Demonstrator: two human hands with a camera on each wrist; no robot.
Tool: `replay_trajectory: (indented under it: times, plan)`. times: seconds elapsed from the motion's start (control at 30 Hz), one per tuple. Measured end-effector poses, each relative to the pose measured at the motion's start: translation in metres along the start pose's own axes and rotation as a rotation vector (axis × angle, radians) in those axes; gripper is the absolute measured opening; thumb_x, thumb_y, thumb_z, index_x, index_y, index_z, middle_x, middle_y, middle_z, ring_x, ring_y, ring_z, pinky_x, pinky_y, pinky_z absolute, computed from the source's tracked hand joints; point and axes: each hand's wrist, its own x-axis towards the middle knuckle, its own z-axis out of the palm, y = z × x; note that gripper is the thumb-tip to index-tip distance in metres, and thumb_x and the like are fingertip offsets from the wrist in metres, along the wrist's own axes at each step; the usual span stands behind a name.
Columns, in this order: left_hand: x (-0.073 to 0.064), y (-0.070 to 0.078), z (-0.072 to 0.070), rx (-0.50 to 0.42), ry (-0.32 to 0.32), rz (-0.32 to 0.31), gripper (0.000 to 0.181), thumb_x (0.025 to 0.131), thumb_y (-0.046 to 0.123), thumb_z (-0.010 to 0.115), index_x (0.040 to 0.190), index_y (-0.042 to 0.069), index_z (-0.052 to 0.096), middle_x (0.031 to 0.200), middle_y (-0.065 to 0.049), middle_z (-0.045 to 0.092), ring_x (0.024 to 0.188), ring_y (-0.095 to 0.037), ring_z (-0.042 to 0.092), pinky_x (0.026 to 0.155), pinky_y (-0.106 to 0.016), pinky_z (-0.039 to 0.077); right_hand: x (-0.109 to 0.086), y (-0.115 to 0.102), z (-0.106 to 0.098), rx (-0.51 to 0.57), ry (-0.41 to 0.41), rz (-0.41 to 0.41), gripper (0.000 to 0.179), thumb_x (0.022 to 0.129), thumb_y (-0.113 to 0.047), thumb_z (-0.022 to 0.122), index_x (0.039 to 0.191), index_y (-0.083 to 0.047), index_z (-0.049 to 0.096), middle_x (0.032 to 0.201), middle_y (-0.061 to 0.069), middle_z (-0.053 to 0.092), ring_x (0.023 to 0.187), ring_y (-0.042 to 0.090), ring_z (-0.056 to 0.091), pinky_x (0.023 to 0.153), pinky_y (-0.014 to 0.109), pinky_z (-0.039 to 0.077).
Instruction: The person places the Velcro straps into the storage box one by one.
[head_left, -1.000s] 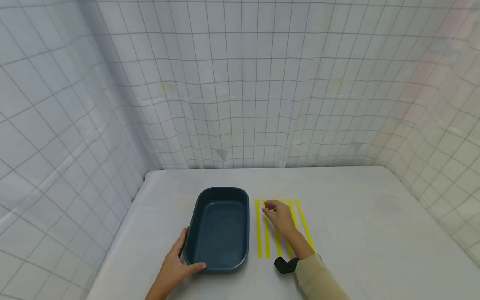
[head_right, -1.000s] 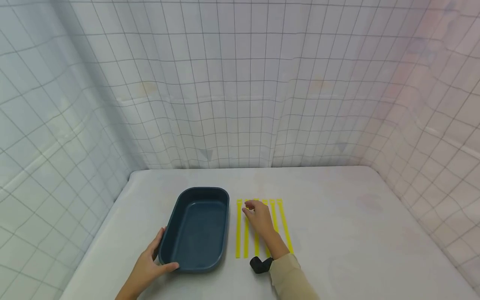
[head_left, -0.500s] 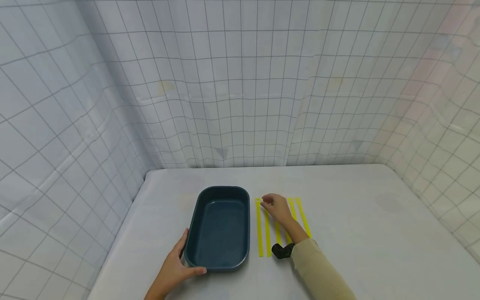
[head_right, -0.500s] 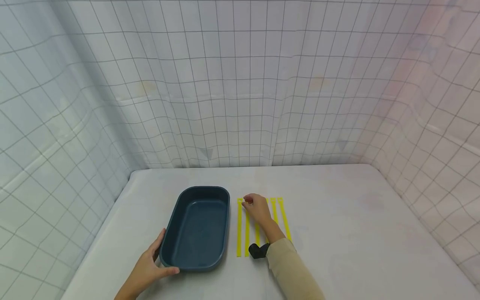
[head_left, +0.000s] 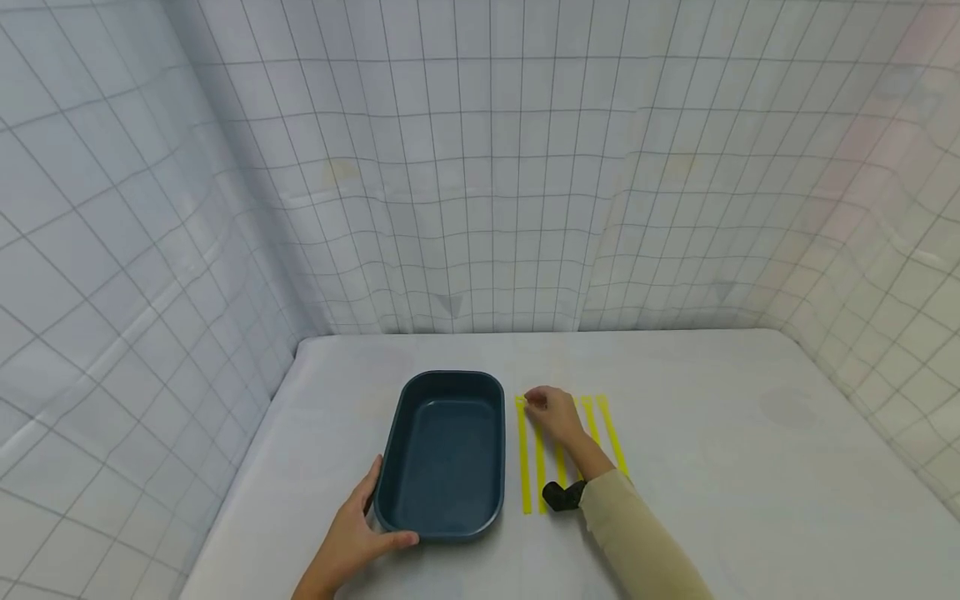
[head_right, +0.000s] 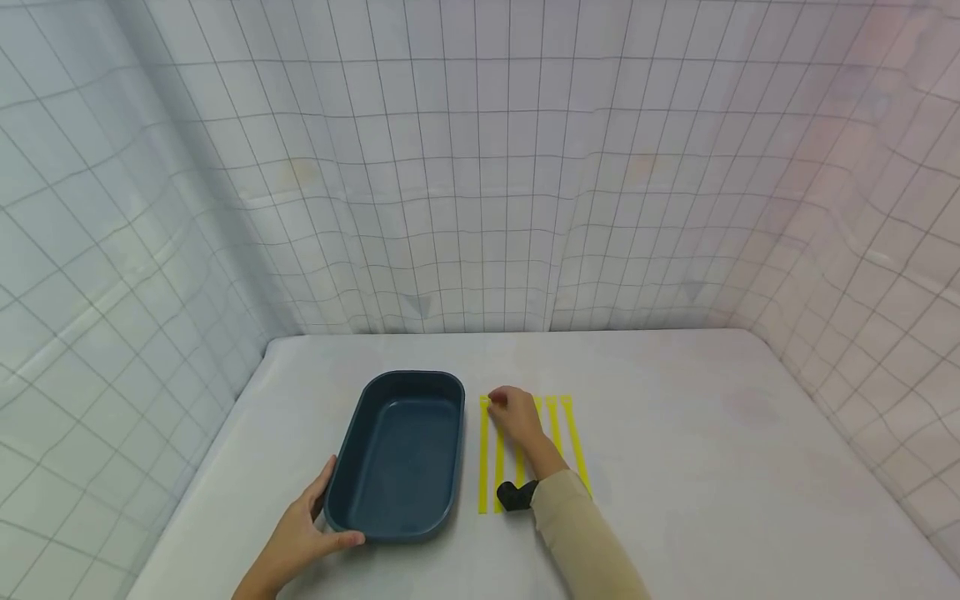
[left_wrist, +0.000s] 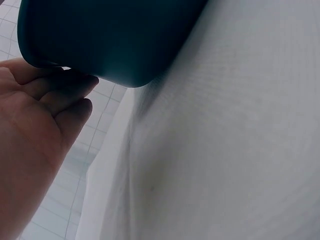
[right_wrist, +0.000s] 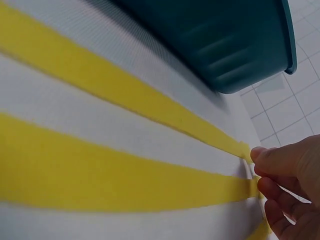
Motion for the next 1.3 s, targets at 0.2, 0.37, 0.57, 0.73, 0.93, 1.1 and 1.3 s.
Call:
replay_trajectory:
  times: [0.2, 0.37, 0.57, 0.73, 0.93, 1.1, 1.3]
  plan:
    - [0.0, 0.0, -0.001, -0.02, 0.0, 0.009, 0.113, 0.064, 0.031, 0.084, 0.146, 0.0, 0.013, 0.15, -0.018, 0.014, 0.135, -0.034, 0.016, 0.105, -0.05, 0.023, 0.007, -0.005, 0.001, -0.074, -0.027, -0.035, 0.019, 0.08, 0.0, 0.068, 0.099, 0.005, 0.066, 0.094, 0.015, 0.065, 0.087, 0.029, 0.061, 0.077, 0.041, 0.05]
    - [0.0, 0.001, 0.0, -0.034, -0.004, 0.01, 0.113, 0.064, 0.03, 0.084, 0.146, 0.0, 0.012, 0.15, -0.018, 0.014, 0.135, -0.034, 0.015, 0.105, -0.05, 0.022, 0.01, -0.009, 0.002, -0.169, -0.033, -0.024, 0.023, 0.078, 0.001, 0.069, 0.101, 0.006, 0.066, 0.095, 0.016, 0.064, 0.087, 0.029, 0.06, 0.076, 0.04, 0.05]
    - [-0.001, 0.002, 0.0, -0.034, -0.003, 0.001, 0.113, 0.065, 0.031, 0.084, 0.146, 0.0, 0.012, 0.15, -0.018, 0.014, 0.135, -0.033, 0.017, 0.105, -0.048, 0.025, 0.013, -0.011, 0.004, -0.168, -0.047, 0.038, 0.022, 0.078, 0.002, 0.069, 0.099, 0.004, 0.067, 0.092, 0.013, 0.064, 0.084, 0.026, 0.059, 0.075, 0.038, 0.05]
    - [-0.001, 0.0, 0.001, -0.03, -0.006, -0.007, 0.112, 0.065, 0.031, 0.084, 0.146, 0.001, 0.012, 0.15, -0.017, 0.014, 0.135, -0.031, 0.018, 0.104, -0.046, 0.027, 0.016, -0.012, 0.005, -0.112, -0.058, 0.081, 0.02, 0.077, 0.006, 0.067, 0.097, 0.005, 0.067, 0.084, 0.009, 0.062, 0.076, 0.021, 0.055, 0.071, 0.036, 0.049]
    - [-0.001, 0.0, 0.001, -0.042, -0.008, -0.007, 0.112, 0.065, 0.029, 0.084, 0.146, 0.0, 0.013, 0.15, -0.017, 0.014, 0.135, -0.03, 0.019, 0.103, -0.045, 0.028, 0.017, -0.015, 0.004, -0.108, -0.088, 0.138, 0.017, 0.077, 0.005, 0.066, 0.094, 0.005, 0.068, 0.079, 0.007, 0.06, 0.072, 0.019, 0.053, 0.067, 0.033, 0.048]
    - [-0.001, 0.001, 0.001, -0.043, -0.009, -0.014, 0.112, 0.066, 0.029, 0.084, 0.146, 0.001, 0.012, 0.15, -0.017, 0.014, 0.134, -0.03, 0.019, 0.103, -0.046, 0.029, 0.019, -0.016, 0.003, -0.127, -0.09, 0.153, 0.015, 0.078, 0.002, 0.067, 0.093, 0.005, 0.069, 0.079, 0.007, 0.062, 0.072, 0.019, 0.054, 0.068, 0.033, 0.049]
    - [0.0, 0.001, 0.0, -0.04, -0.011, -0.015, 0.111, 0.066, 0.029, 0.084, 0.146, 0.001, 0.013, 0.149, -0.018, 0.015, 0.134, -0.031, 0.019, 0.102, -0.045, 0.029, 0.017, -0.015, 0.004, -0.138, -0.049, 0.131, 0.01, 0.08, -0.004, 0.068, 0.087, 0.003, 0.07, 0.078, 0.008, 0.064, 0.072, 0.02, 0.057, 0.067, 0.035, 0.05]
